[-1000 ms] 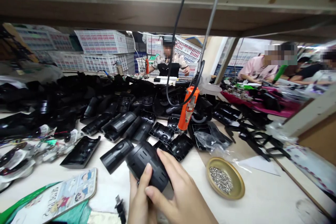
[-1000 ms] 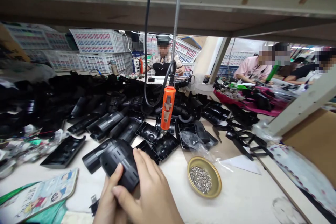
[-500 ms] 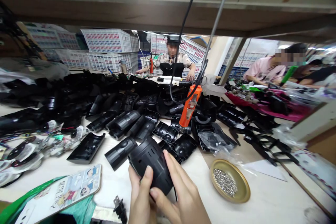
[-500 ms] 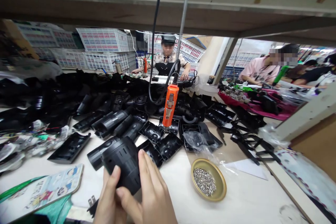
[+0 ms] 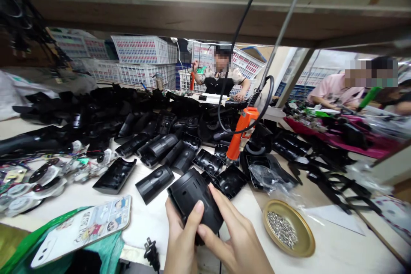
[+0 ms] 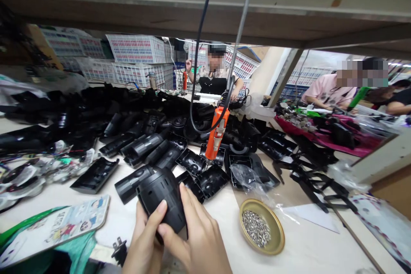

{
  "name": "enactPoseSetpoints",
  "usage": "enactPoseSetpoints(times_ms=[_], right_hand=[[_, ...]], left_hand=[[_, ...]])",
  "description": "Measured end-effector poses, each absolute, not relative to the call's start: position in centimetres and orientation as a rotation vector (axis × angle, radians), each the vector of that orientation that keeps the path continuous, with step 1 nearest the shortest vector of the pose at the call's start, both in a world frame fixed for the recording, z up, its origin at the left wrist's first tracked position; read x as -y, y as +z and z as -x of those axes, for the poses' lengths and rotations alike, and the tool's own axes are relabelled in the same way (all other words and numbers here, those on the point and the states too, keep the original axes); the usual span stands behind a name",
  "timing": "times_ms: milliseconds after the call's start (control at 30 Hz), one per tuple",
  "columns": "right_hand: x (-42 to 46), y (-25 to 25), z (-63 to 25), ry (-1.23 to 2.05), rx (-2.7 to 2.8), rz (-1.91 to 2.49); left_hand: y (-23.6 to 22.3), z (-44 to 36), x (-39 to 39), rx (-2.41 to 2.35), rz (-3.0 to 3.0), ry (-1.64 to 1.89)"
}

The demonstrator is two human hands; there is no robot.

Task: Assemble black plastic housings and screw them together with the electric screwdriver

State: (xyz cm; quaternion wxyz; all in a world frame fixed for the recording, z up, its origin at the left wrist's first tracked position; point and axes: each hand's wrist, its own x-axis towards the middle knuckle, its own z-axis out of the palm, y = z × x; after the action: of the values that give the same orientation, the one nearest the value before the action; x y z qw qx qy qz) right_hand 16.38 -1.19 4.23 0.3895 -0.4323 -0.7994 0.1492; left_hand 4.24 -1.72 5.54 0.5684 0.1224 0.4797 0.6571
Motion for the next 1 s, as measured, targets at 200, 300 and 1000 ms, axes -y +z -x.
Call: enactPoseSetpoints(times_ms=[200, 300, 1000], right_hand=[[1.1, 3.0, -15.8, 0.218, 1.976, 0.989], [1.3, 2.5, -15.7, 0.208, 1.986, 1.024], [3.2, -0.4, -14.0, 0.122, 1.714, 1.156]], left_hand=[[4.8, -3.9, 1.8, -1.112, -0.296, 1.515], [4.9, -3.9, 1.8, -1.113, -0.285, 1.509], [5.5, -4.6, 2.9, -1.110, -0.375, 1.505]])
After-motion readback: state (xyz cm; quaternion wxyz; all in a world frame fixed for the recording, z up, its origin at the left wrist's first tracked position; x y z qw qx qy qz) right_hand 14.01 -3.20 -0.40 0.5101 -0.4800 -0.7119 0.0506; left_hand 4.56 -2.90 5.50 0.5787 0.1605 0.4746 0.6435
